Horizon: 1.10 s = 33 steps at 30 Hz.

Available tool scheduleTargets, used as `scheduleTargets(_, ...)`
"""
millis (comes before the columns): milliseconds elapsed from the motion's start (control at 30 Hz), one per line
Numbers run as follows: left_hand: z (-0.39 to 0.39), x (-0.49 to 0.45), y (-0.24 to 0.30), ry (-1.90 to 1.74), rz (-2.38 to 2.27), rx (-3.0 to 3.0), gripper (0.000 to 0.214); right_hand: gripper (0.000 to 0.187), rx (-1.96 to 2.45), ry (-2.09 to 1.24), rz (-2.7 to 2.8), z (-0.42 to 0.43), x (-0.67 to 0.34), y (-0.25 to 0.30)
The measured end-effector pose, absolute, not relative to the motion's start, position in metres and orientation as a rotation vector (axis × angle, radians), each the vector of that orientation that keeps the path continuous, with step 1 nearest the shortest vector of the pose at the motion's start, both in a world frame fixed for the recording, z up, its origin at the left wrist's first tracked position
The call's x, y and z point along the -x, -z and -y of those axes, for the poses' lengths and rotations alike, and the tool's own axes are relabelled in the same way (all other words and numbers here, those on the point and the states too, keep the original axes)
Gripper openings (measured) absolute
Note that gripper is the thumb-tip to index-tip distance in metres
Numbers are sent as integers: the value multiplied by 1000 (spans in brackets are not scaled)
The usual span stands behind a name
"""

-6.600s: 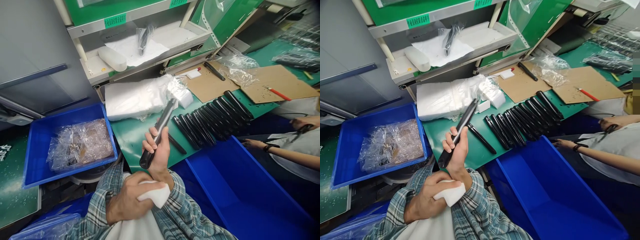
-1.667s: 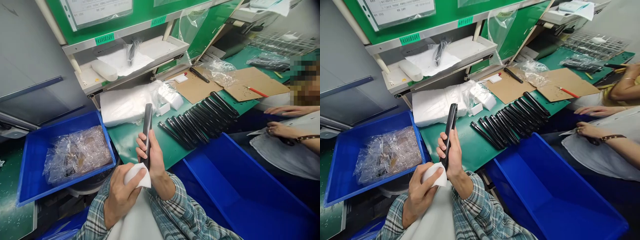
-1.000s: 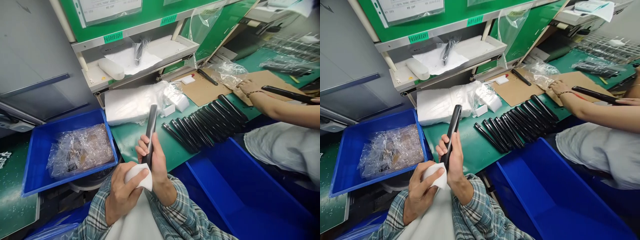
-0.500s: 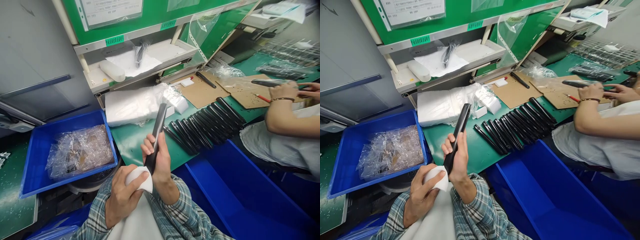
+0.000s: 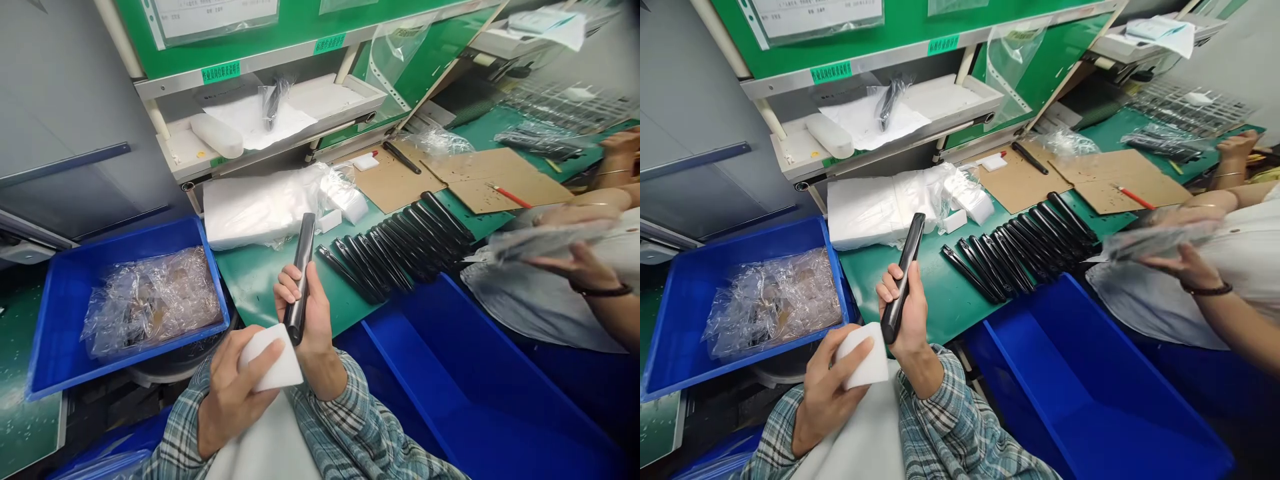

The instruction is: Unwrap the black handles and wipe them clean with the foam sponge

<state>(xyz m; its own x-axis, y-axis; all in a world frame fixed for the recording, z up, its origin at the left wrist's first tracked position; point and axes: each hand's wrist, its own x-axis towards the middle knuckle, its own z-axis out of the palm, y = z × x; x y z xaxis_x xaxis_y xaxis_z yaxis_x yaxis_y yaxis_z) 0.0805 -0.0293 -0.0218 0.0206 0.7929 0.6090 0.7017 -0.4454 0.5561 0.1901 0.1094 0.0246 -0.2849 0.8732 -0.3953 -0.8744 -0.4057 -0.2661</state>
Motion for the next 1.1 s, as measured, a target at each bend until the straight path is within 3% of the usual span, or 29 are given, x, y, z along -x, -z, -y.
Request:
scheduleTargets(167, 19, -94, 22, -1396, -1659, -2076, 46, 34, 637, -1578, 252, -103, -182, -23)
scheduleTargets(300, 22, -97, 22, -1404, -1384, -1732, 42, 25, 663, -1425, 382, -103, -181, -27)
scheduleTargets(500, 33, -85, 25, -1538, -1339, -1572, 41, 41, 654, -1633, 211, -117, -190, -29)
scheduleTargets(767, 20, -83, 21, -1430, -1549, -2101, 51, 44, 613, -1829, 88, -115, -191, -22)
scheduleTargets(900, 13, -92, 24, -1347, -1611, -2149, 51, 49, 651, -1686, 191, -110, -186, -20)
scheduleTargets(1100, 21, -101, 33, -1447, -1295, -1760, 43, 49, 637, -1515, 321, -112, -180, -22)
